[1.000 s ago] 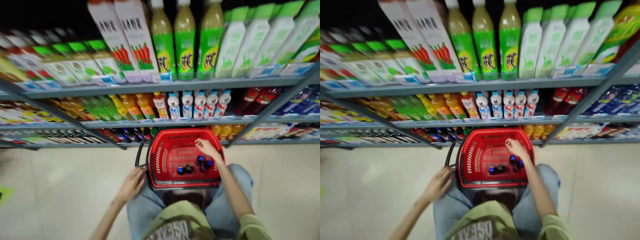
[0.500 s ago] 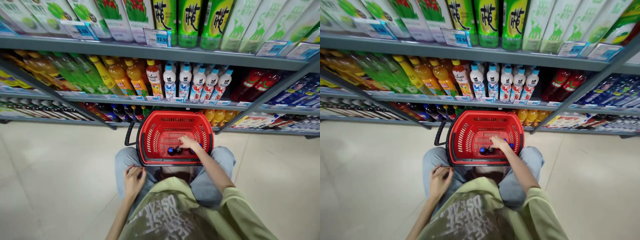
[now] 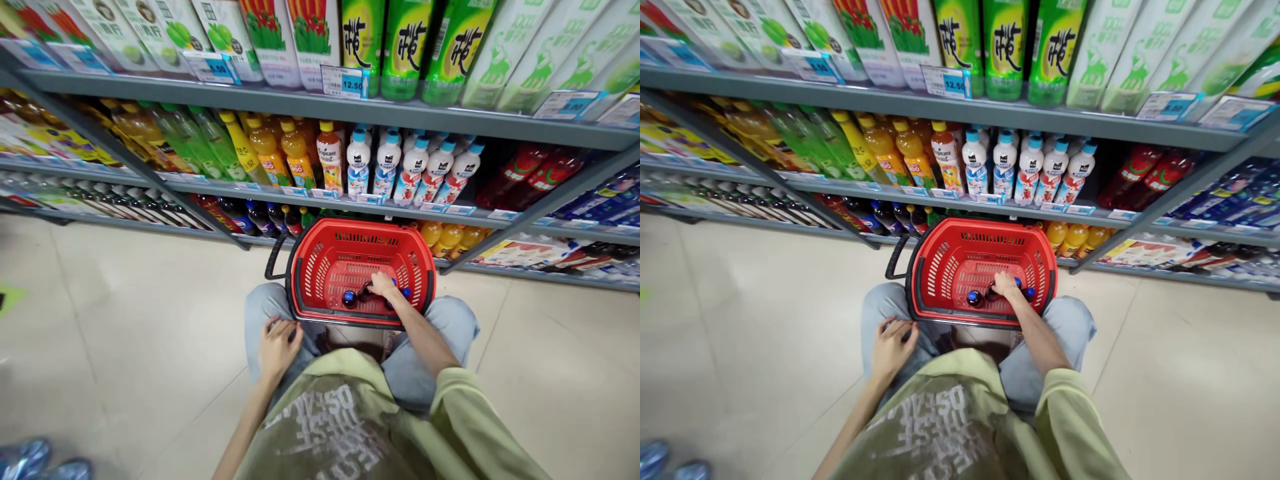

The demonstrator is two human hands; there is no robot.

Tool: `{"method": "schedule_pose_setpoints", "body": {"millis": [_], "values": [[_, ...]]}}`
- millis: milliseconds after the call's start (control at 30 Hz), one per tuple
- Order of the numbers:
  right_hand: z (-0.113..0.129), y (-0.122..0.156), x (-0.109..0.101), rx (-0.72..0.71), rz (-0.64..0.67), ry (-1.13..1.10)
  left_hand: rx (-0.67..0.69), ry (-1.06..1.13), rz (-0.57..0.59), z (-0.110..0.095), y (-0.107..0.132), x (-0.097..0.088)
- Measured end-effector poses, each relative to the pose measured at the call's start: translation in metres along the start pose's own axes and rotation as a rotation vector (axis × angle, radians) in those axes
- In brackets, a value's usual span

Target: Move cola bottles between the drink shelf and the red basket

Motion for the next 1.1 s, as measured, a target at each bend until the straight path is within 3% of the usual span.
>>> {"method": "schedule_pose_setpoints", "body": {"millis": [167, 433, 567, 733, 867, 1000, 1100], "values": [[-0.008, 0.007, -0.018, 0.072, -0.075, -0.061, 0.001, -0.011, 0.006, 0.0, 0.002, 0.002], [-0.004, 0.04, -0.08, 0.093, -0.315, -0.143, -0.041, 0.021, 0.038, 0.008, 0.004, 0.007], [-0.006, 0.07, -0.12, 0.001, -0.561, -0.323, -0.112, 0.138, 0.066, 0.014, 0.005, 0.01], [-0.033, 0.115, -0.148, -0.115, -0.852, -0.718, -0.213, 0.44, -0.053, 0.015, -0.02, 0.005], [-0.05, 0.127, -0.145, -0.213, -0.83, -1.074, -0.204, 0.665, -0.081, 0.009, -0.064, 0.023], [-0.05, 0.122, -0.137, -0.314, -0.678, -1.383, -0.288, 1.065, 0.0, 0.007, -0.097, 0.068], [-0.046, 0.121, -0.136, -0.381, -0.608, -1.478, -0.339, 1.319, 0.07, -0.007, -0.105, 0.092]]}}
Point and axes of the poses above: each hand's wrist, its own y-axis away from the middle knuckle, its own x-axis out of the palm, z = x × y, the point moved 10 cm from there along -y, towards the middle knuckle, and after that the axes turned 10 degrees about z, right-handed, at the moved point
